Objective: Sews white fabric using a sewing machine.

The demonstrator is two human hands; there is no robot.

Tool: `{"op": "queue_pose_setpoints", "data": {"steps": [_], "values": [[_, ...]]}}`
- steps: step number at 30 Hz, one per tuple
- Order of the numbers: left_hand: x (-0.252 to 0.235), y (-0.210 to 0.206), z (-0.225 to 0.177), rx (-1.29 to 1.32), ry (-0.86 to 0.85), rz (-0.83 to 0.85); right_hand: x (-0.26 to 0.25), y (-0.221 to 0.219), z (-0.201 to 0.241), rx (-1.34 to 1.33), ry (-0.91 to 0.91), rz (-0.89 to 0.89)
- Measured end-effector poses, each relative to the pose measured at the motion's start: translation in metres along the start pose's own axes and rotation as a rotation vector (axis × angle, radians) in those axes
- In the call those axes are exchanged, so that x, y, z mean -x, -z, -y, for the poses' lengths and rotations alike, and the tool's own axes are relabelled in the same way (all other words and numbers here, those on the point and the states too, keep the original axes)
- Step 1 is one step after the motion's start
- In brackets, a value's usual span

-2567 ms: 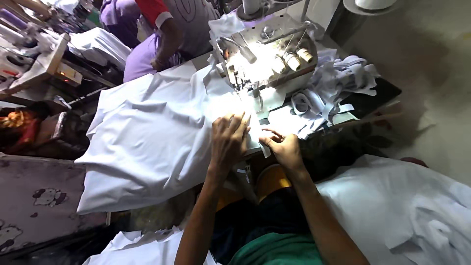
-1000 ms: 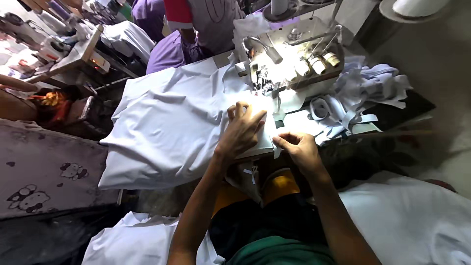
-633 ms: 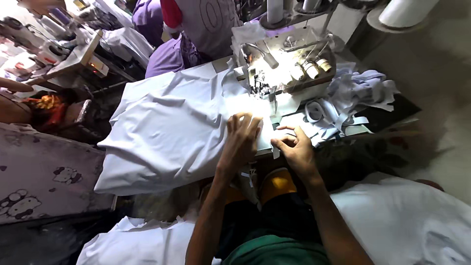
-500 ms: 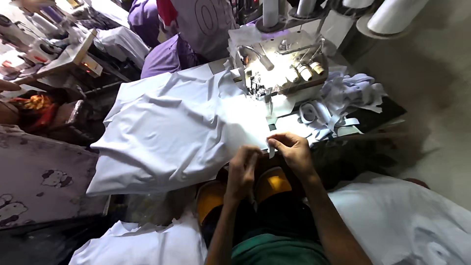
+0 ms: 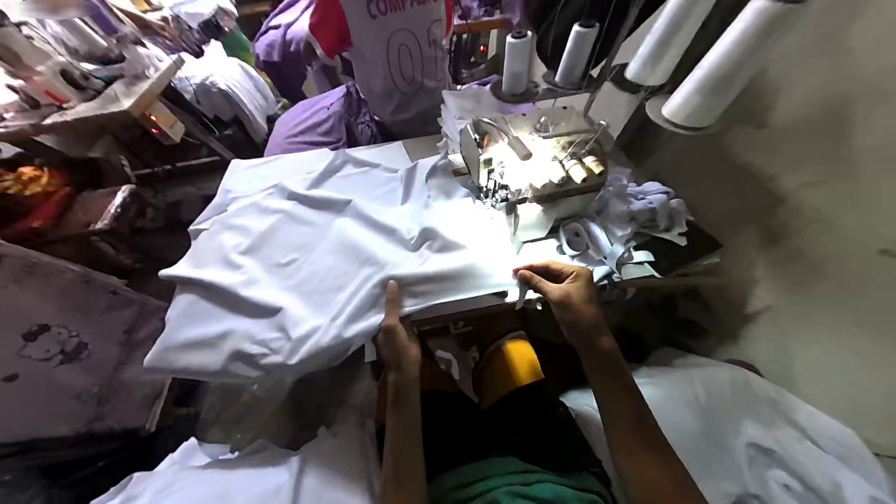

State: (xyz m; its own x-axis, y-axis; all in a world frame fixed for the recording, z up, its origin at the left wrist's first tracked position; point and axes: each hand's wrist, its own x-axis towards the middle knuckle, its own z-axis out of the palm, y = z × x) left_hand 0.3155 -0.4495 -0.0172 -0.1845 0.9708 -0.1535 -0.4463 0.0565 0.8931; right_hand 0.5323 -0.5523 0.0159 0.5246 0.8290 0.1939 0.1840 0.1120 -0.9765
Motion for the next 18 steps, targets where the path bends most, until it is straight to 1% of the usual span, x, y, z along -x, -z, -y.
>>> {"op": "queue_pose_setpoints", "data": {"steps": [2, 6, 12, 15, 18], "values": [[-0.004, 0.012, -0.006, 0.007, -0.037, -0.030, -0.001, -0.002, 0.000, -0.007, -0.001, 0.011], [0.000, 0.019, -0.006, 0.011, -0.013, -0.011, 0.001, -0.004, -0.003, -0.009, -0.023, -0.001], [0.001, 0.017, -0.006, 0.004, -0.027, -0.022, 0.002, -0.002, -0.001, -0.015, -0.049, -0.007], [-0.003, 0.015, -0.009, -0.014, -0.028, -0.010, -0.005, -0.002, -0.001, -0.013, -0.039, 0.014], [-0.007, 0.009, -0.011, -0.070, -0.015, 0.012, -0.020, -0.008, -0.001, 0.036, -0.042, -0.012]]}}
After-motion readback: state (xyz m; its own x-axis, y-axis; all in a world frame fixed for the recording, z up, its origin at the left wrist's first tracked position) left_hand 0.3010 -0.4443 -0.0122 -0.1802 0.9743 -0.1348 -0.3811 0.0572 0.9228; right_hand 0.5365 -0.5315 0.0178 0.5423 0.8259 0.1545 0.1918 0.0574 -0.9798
